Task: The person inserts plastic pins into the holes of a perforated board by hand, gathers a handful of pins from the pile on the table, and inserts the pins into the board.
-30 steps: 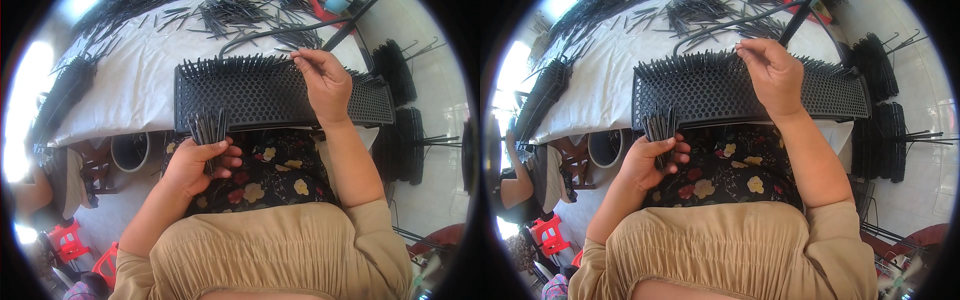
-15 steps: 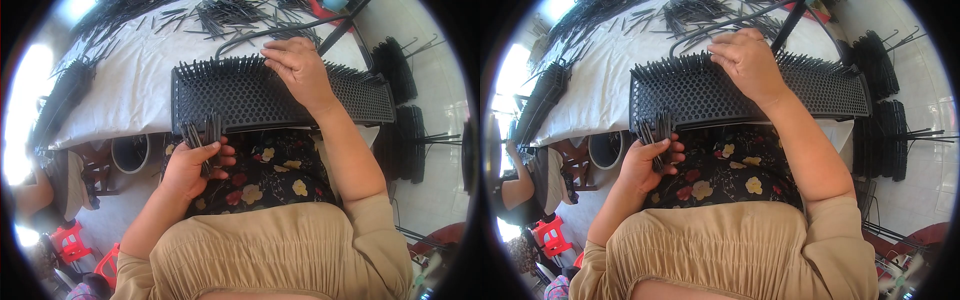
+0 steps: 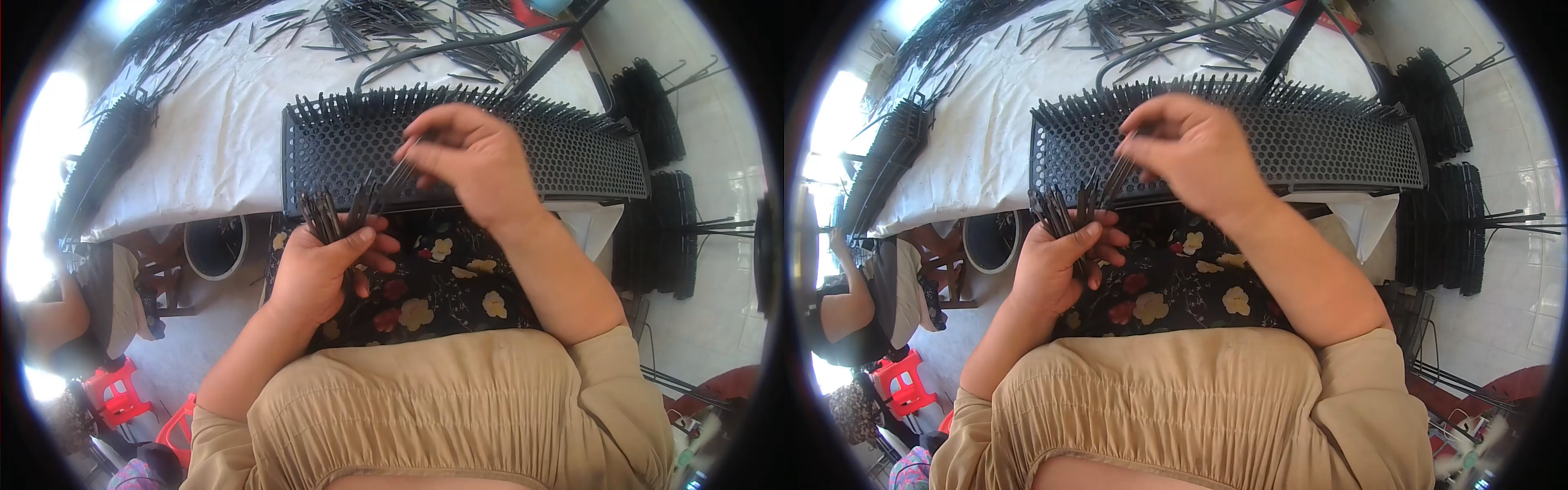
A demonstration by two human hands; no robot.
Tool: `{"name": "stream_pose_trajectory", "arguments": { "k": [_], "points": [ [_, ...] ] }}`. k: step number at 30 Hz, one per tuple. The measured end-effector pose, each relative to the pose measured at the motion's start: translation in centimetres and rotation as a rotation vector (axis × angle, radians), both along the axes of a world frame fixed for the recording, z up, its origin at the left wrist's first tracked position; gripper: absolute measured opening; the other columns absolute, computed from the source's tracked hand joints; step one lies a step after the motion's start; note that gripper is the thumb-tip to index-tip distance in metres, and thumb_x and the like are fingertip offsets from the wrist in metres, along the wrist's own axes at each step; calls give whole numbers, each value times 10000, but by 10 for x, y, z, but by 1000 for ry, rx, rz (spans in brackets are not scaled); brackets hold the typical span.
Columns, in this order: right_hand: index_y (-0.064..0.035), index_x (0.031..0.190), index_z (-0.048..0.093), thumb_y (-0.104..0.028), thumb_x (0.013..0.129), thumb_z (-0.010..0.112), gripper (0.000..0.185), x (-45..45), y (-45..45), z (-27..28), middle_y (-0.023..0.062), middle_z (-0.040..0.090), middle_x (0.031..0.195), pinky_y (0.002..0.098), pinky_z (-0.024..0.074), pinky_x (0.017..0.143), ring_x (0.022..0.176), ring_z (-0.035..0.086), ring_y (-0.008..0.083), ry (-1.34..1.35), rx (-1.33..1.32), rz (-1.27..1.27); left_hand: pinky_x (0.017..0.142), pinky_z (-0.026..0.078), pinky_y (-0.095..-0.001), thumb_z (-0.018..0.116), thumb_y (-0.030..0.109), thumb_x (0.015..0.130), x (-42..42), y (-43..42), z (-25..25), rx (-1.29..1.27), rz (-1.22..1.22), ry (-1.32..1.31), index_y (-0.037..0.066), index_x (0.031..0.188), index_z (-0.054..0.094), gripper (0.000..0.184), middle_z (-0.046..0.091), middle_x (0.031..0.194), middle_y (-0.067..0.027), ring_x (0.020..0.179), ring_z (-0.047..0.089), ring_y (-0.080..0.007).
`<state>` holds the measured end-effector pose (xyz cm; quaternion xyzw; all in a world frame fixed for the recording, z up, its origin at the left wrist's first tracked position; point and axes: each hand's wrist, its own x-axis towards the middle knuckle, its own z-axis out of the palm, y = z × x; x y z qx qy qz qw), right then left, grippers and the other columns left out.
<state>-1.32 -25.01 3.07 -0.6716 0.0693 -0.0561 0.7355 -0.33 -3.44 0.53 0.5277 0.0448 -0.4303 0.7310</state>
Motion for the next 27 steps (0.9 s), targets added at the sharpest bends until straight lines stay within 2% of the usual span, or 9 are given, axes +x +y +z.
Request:
{"name": "stream_pose_trajectory", "arguments": {
  "k": [2,4,8,12,21,27],
  "points": [
    [-13,992,685,-42,870,710,128,12,-24,-5,52,721,854,218,538,647,738,656,88,-164,-126,-146,486,496,-261,616,123,953,4,3,0,-5,3,53,-25,1135,611,235,695,948,-160,766,693,-224],
    [-20,1000,691,-51,876,710,129,22,-43,-15,52,730,869,226,542,687,763,670,87,-403,-532,-352,489,503,-271,612,133,956,6,6,-4,-9,6,109,-28,1141,603,246,693,956,-170,779,697,-240],
    [-45,1004,699,-46,863,714,141,25,-53,-18,71,736,882,251,547,703,791,708,142,-589,-784,-313,564,558,-322,594,142,967,6,8,-11,-14,45,209,-44,1135,590,250,687,972,-189,813,700,-268],
    [-58,1001,704,-52,851,721,151,26,-52,-19,85,732,882,262,552,702,789,716,181,-608,-821,-266,637,587,-356,578,138,975,6,7,-8,-59,57,258,-56,1129,584,248,685,971,-194,833,701,-278],
    [-75,984,713,-69,818,731,167,40,-51,-19,91,719,877,319,547,698,783,688,244,-670,-1007,-132,655,583,-368,561,138,983,6,5,-10,-44,59,231,-62,1142,579,256,681,978,-190,835,696,-280],
    [-84,941,726,-112,816,731,128,59,-53,-20,57,717,929,373,501,808,881,634,261,-875,-1298,-159,594,558,-326,557,149,988,6,6,-11,10,39,139,-54,1137,584,253,683,979,-169,817,690,-244]
  ]
}}
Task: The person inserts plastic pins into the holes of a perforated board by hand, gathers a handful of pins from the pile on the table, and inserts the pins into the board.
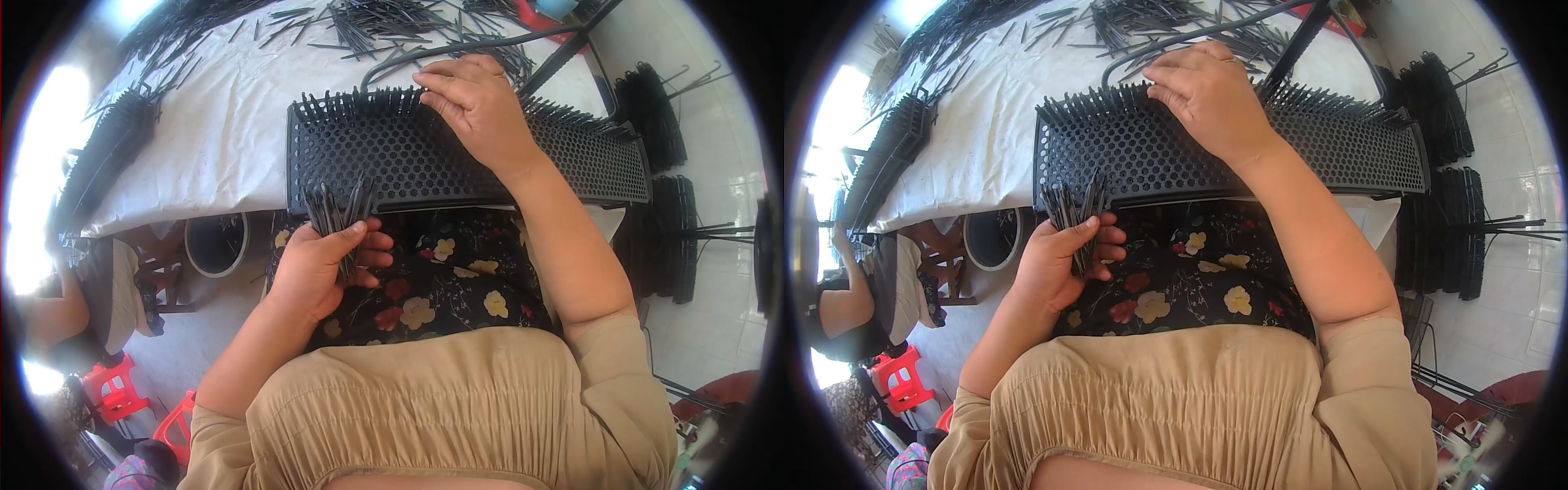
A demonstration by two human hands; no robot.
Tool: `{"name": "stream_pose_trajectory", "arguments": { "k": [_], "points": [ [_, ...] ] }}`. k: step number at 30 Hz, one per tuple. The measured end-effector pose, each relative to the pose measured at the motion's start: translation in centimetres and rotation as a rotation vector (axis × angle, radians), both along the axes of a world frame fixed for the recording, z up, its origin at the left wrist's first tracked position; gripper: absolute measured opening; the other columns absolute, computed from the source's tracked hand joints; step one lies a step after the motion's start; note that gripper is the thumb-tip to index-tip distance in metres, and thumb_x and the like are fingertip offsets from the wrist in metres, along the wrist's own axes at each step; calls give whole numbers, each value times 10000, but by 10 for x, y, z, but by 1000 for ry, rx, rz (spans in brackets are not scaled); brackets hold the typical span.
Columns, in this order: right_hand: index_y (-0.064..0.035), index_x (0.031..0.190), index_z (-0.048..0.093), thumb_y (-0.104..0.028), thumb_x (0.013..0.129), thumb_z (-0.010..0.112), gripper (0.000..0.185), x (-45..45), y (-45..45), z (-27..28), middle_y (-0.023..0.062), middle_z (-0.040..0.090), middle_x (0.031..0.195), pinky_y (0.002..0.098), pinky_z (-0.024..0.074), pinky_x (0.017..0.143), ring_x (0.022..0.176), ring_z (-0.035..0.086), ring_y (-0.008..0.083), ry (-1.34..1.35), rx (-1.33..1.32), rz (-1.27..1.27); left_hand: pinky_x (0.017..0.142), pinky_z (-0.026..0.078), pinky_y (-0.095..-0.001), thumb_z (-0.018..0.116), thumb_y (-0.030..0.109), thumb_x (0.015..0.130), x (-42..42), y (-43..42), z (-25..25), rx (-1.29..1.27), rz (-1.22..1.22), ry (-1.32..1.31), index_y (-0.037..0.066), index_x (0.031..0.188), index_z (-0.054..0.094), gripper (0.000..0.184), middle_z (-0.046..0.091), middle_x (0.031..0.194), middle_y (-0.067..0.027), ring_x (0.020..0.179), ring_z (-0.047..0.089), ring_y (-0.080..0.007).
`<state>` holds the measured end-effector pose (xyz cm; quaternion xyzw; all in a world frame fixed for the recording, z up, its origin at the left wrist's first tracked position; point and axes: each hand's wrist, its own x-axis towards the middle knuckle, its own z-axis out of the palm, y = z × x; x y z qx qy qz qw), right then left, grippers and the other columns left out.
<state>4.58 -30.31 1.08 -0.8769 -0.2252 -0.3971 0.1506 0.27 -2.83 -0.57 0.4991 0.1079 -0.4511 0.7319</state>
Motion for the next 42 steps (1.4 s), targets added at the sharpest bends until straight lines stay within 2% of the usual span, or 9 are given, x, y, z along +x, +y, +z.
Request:
{"name": "stream_pose_trajectory", "arguments": {
  "k": [5,8,9,12,22,25,27,31,42],
  "points": [
    [-65,945,734,-156,793,757,179,-22,21,5,72,718,937,394,491,827,882,632,291,53,184,-84,542,519,-285,567,158,989,-5,1,-2,13,16,-94,-13,1135,602,228,688,950,-132,776,670,-200],
    [-31,1118,661,-68,811,759,324,-56,71,8,73,716,898,298,536,690,776,677,153,687,978,168,525,499,-267,576,170,990,-10,-3,3,-18,36,-158,23,1140,616,214,687,928,-105,756,652,-174],
    [-48,1267,585,22,863,702,426,-65,79,18,52,693,965,216,527,758,887,642,91,959,1088,260,520,492,-257,580,177,990,-11,-5,4,-51,44,-182,40,1143,623,210,687,919,-92,749,643,-159],
    [-25,1287,570,33,879,665,423,-70,87,18,72,701,976,210,519,716,848,645,87,1133,1072,263,515,485,-242,582,185,991,-12,-7,6,-7,8,-206,53,1166,622,224,685,917,-80,751,632,-141],
    [-13,1309,550,28,901,642,421,-73,95,19,87,706,976,193,508,662,824,643,81,1238,1291,265,479,468,-227,536,129,1002,-16,-2,12,-99,25,-166,38,1208,592,232,683,905,-85,721,611,-118],
    [-9,1334,525,32,910,630,439,-79,107,11,94,707,983,203,519,657,804,642,83,1103,1176,216,468,464,-227,544,121,999,-17,0,3,-132,68,-235,32,1161,606,195,682,898,-87,683,596,-111],
    [-7,1344,511,36,916,620,443,-81,115,2,95,704,997,209,524,656,794,639,85,949,1372,302,464,460,-225,552,115,995,-15,1,6,-170,173,-237,28,1113,616,160,681,895,-87,651,578,-105],
    [-3,1335,511,37,920,616,430,-83,110,10,95,700,1011,213,530,671,804,642,92,1002,1323,309,482,484,-219,548,135,1003,-19,0,5,-36,74,-338,20,1180,615,222,684,926,-68,703,595,-97],
    [28,1079,612,-3,886,663,202,-72,111,3,61,697,861,219,509,634,735,632,76,940,1325,245,437,462,-206,546,153,1004,-18,5,-1,-21,125,-401,3,1143,614,216,673,868,-86,647,605,-107]
  ]
}}
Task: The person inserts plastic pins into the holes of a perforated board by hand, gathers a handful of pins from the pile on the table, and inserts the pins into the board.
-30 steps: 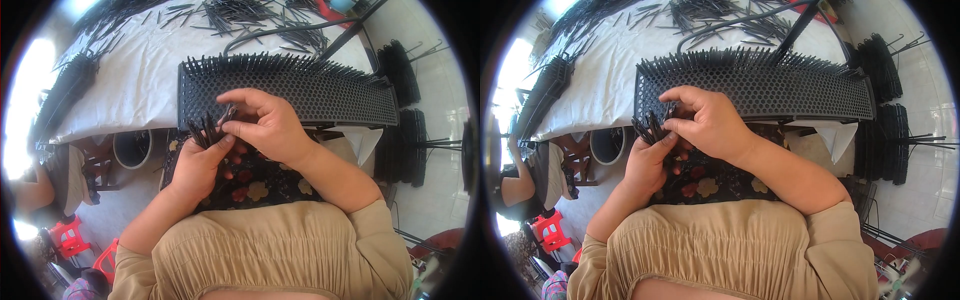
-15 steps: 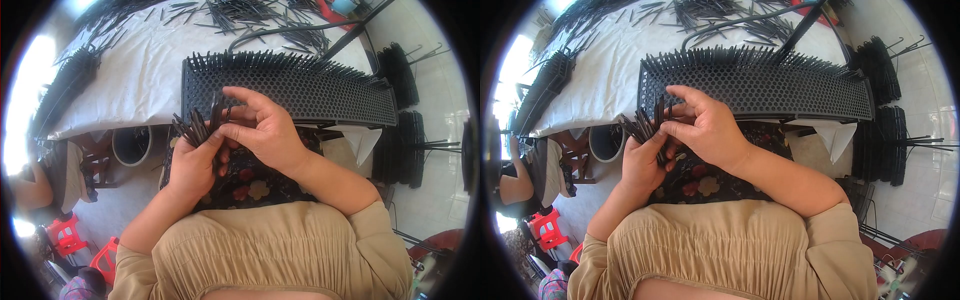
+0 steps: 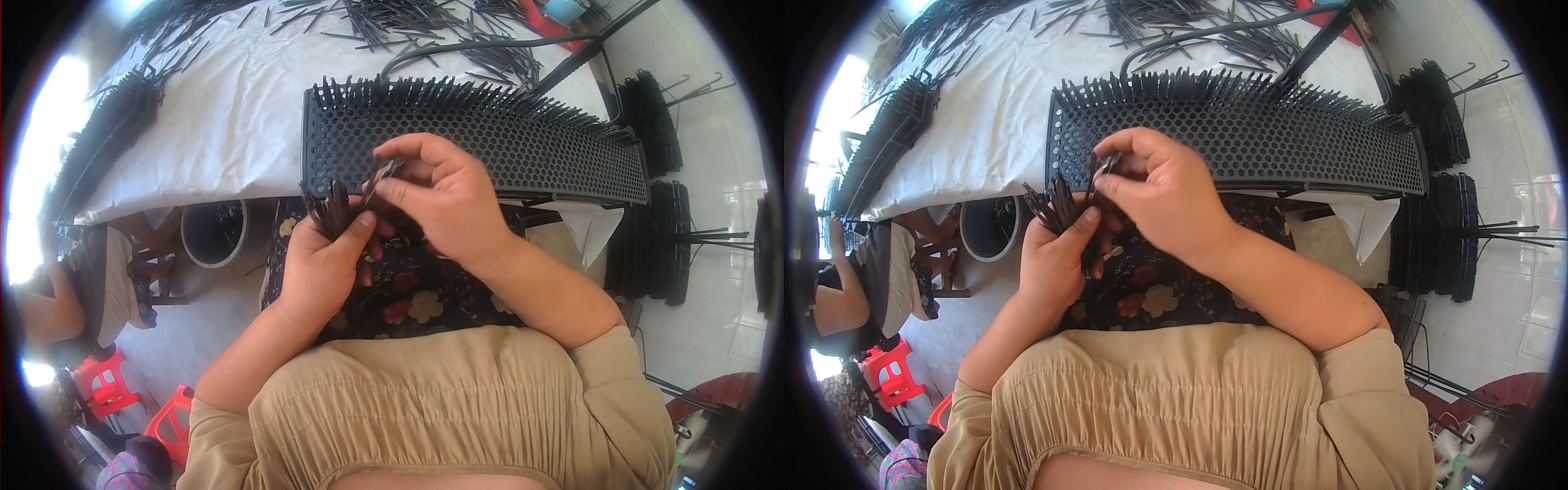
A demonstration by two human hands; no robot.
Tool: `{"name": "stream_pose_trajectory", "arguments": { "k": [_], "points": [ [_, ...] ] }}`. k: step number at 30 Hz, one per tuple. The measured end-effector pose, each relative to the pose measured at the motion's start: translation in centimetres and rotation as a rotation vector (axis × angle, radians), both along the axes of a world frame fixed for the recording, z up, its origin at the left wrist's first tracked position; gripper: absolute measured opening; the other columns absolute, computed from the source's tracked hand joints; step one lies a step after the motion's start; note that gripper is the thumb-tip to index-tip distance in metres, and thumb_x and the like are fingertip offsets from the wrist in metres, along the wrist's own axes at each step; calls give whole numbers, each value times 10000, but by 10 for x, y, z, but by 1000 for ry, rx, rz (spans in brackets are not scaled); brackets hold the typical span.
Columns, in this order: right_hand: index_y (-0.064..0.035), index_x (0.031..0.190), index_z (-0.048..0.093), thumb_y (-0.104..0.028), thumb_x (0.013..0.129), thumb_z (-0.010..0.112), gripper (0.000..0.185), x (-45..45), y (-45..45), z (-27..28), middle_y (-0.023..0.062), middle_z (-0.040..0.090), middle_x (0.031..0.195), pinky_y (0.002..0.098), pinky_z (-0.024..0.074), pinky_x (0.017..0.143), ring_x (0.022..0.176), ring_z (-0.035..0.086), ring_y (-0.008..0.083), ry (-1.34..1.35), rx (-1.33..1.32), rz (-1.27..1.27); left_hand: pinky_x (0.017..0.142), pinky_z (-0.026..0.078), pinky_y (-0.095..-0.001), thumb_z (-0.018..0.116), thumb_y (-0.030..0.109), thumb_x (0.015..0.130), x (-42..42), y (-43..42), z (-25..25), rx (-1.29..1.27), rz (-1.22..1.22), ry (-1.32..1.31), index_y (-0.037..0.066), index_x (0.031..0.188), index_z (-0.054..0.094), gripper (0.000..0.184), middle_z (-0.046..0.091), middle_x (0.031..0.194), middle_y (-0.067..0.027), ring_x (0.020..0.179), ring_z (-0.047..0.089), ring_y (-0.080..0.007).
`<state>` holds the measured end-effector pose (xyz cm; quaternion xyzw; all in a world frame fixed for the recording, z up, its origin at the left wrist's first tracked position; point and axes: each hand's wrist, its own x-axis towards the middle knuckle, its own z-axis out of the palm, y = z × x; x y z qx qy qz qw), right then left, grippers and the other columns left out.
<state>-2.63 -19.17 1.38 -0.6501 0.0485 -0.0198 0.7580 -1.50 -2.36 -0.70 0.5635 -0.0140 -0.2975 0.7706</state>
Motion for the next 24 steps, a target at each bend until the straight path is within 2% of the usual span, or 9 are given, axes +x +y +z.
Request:
{"name": "stream_pose_trajectory", "arguments": {
  "k": [2,4,9,11,13,16,17,19,24],
  "points": [
    [17,1078,625,-3,891,659,191,4,-8,2,57,701,888,212,513,649,755,635,80,25,35,13,425,435,-204,543,149,1005,2,2,1,22,-37,-1,-6,1139,614,217,664,849,-84,613,580,-100],
    [-9,1121,623,-9,909,647,213,6,-18,10,91,708,962,238,559,732,872,682,138,138,-10,50,436,434,-206,543,137,1003,5,7,-1,24,-74,22,-2,1122,618,198,657,846,-70,606,563,-93],
    [-24,1141,598,-30,916,631,227,21,-39,12,125,718,962,261,572,681,869,698,166,95,43,-52,431,405,-217,540,119,1000,8,5,1,88,-113,85,-5,1060,616,157,610,782,-37,551,510,-79],
    [-3,1074,595,-17,916,627,162,32,-51,16,128,724,934,246,555,636,829,694,147,23,-20,-207,422,379,-226,543,118,998,9,5,-1,54,-115,218,-12,1024,607,147,567,739,-28,543,482,-80],
    [-6,1066,586,-23,921,632,154,40,-66,13,129,724,952,242,552,660,845,689,143,-42,3,-230,421,368,-229,546,115,996,10,5,-2,29,-102,266,-14,1013,604,143,552,728,-28,541,469,-83],
    [-1,1079,580,-21,938,624,149,45,-75,10,119,721,986,227,540,733,895,673,130,-386,-192,-355,421,355,-232,551,110,992,12,5,-3,-3,-77,331,-15,1000,600,135,536,717,-31,544,455,-91],
    [-1,1079,580,-21,938,624,149,47,-78,9,119,721,986,227,540,733,895,673,130,-386,-192,-354,422,351,-232,554,107,990,12,5,-4,-12,-61,344,-15,998,600,130,535,717,-35,549,454,-95],
    [9,1075,591,-10,933,632,150,51,-84,4,111,721,988,228,547,772,908,685,136,-605,-424,-343,423,351,-232,555,107,990,12,4,-4,1,-64,346,-15,999,599,130,537,719,-35,552,456,-96],
    [-8,1028,639,-17,907,671,125,56,-86,2,82,732,973,234,558,785,907,704,136,-762,-672,-268,424,351,-234,560,108,988,12,3,-7,24,-76,342,-16,1001,596,131,538,720,-37,556,457,-99]
  ]
}}
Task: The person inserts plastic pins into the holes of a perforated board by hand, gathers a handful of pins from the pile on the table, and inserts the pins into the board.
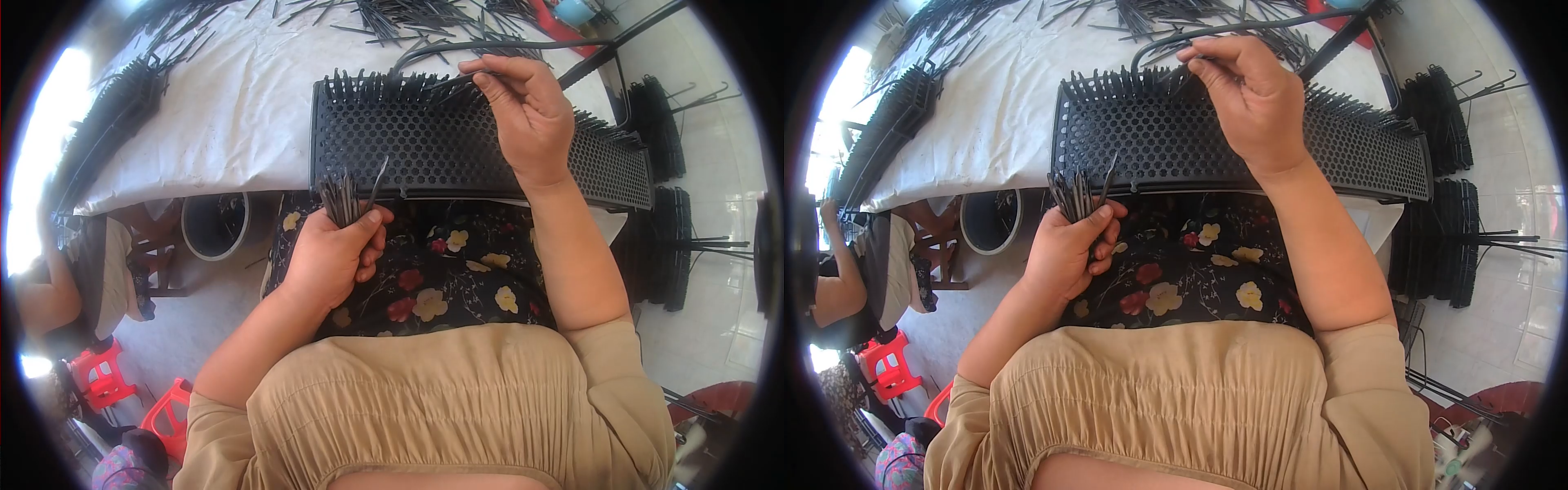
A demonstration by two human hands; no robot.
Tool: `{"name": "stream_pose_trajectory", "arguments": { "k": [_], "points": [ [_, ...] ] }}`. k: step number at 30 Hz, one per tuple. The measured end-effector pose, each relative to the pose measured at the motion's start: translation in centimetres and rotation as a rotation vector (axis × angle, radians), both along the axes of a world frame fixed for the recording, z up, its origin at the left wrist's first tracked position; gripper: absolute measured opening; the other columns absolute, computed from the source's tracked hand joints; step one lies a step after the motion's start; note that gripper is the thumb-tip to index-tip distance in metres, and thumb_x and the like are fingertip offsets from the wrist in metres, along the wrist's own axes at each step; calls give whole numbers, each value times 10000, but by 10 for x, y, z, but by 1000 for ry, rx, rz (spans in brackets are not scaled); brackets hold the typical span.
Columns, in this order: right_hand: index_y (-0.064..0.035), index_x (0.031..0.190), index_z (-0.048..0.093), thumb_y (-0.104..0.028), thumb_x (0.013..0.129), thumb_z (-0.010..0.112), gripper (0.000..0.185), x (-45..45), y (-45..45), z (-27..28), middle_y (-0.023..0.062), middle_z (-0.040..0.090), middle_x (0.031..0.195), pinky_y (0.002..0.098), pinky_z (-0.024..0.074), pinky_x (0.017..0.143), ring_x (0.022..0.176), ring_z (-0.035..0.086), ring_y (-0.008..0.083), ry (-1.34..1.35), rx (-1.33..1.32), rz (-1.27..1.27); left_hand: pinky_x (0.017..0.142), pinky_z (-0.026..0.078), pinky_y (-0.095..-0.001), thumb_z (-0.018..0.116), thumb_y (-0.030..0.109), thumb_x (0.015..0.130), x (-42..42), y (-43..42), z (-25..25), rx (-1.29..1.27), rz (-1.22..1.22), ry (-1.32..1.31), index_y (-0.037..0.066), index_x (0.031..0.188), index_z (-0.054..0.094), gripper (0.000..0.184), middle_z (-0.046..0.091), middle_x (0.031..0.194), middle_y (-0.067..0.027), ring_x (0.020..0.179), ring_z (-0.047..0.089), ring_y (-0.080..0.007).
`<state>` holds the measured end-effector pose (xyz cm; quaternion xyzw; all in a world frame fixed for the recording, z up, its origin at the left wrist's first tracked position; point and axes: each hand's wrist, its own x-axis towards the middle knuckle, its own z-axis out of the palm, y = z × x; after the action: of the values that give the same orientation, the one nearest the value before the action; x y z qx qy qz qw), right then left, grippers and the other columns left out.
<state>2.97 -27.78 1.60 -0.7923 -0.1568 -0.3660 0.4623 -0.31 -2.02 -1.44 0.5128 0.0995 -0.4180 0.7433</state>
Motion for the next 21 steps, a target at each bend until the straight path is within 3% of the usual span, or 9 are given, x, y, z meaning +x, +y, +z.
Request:
{"name": "stream_pose_trajectory", "arguments": {
  "k": [4,11,13,21],
  "points": [
    [-43,1011,668,-18,887,686,127,0,-1,0,60,742,946,234,564,756,880,715,141,-31,-199,-66,424,352,-235,562,100,984,1,0,0,-2,2,-19,-19,996,597,125,539,720,-37,558,457,-96],
    [-40,1006,674,-38,883,693,124,-2,-4,9,66,741,934,243,564,738,849,719,155,-69,-264,-39,426,359,-230,561,95,982,1,-1,2,19,21,-28,-27,999,600,129,542,721,-36,560,464,-91],
    [-34,1000,674,-47,883,695,120,-3,-4,2,66,740,926,246,565,731,832,718,153,55,-323,-9,425,359,-229,561,96,983,2,-1,1,16,14,-30,-28,999,601,131,543,722,-36,559,464,-90],
    [-41,1007,670,-39,890,685,118,3,-3,-8,58,741,908,243,562,733,830,718,151,33,-108,19,421,353,-229,559,105,983,3,-1,1,35,10,-41,-32,1011,602,146,540,720,-30,548,458,-85]
  ]
}}
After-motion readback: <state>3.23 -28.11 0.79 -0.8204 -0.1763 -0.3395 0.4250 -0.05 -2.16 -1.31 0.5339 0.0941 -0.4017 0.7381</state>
